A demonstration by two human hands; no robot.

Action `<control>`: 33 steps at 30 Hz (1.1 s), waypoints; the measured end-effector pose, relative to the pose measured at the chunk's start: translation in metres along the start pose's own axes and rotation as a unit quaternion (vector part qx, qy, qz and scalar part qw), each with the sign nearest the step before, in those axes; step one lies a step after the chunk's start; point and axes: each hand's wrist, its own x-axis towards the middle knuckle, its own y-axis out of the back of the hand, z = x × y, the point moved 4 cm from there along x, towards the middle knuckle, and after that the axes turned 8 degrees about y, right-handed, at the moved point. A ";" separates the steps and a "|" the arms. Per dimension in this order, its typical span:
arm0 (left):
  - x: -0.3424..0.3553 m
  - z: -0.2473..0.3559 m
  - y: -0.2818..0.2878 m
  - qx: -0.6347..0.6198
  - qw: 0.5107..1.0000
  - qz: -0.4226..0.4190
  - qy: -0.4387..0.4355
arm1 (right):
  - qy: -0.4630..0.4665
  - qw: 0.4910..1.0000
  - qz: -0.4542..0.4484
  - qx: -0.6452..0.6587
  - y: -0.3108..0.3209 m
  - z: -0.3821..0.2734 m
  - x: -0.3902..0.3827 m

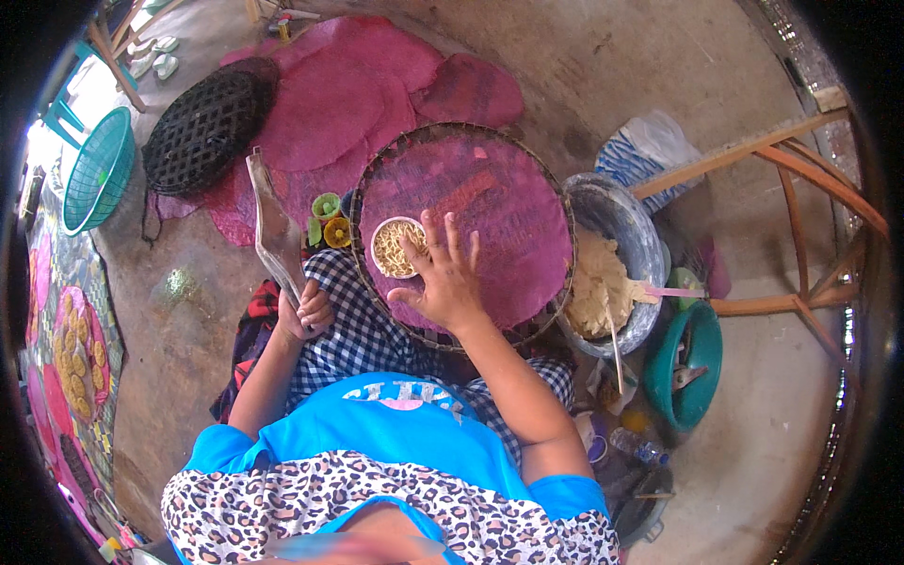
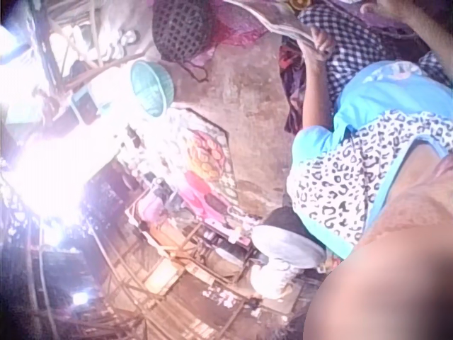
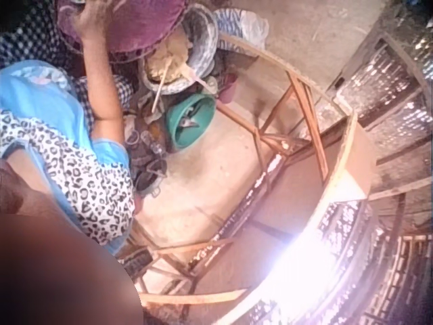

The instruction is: The person sits on the floor and uses a wooden press to extrude dough into noodle-like strands, placing them into small cups on a woven tray. They repeatedly scoop dough, press it, and arrange the formed noodles, then transfer a tray of finished portions to a steamer.

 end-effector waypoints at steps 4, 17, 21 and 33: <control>0.000 0.005 0.005 0.011 1.000 0.006 0.007 | -0.046 0.998 0.042 0.022 0.004 0.006 -0.008; 0.002 0.005 0.003 0.003 1.000 0.000 0.021 | -0.017 0.990 0.078 0.114 0.014 0.011 -0.007; 0.001 0.005 0.003 -0.017 0.999 0.009 0.032 | 0.025 0.982 -0.002 0.188 0.014 0.021 0.015; 0.001 0.006 0.005 -0.007 1.000 -0.001 0.024 | 0.033 0.972 -0.008 0.232 0.008 0.025 0.028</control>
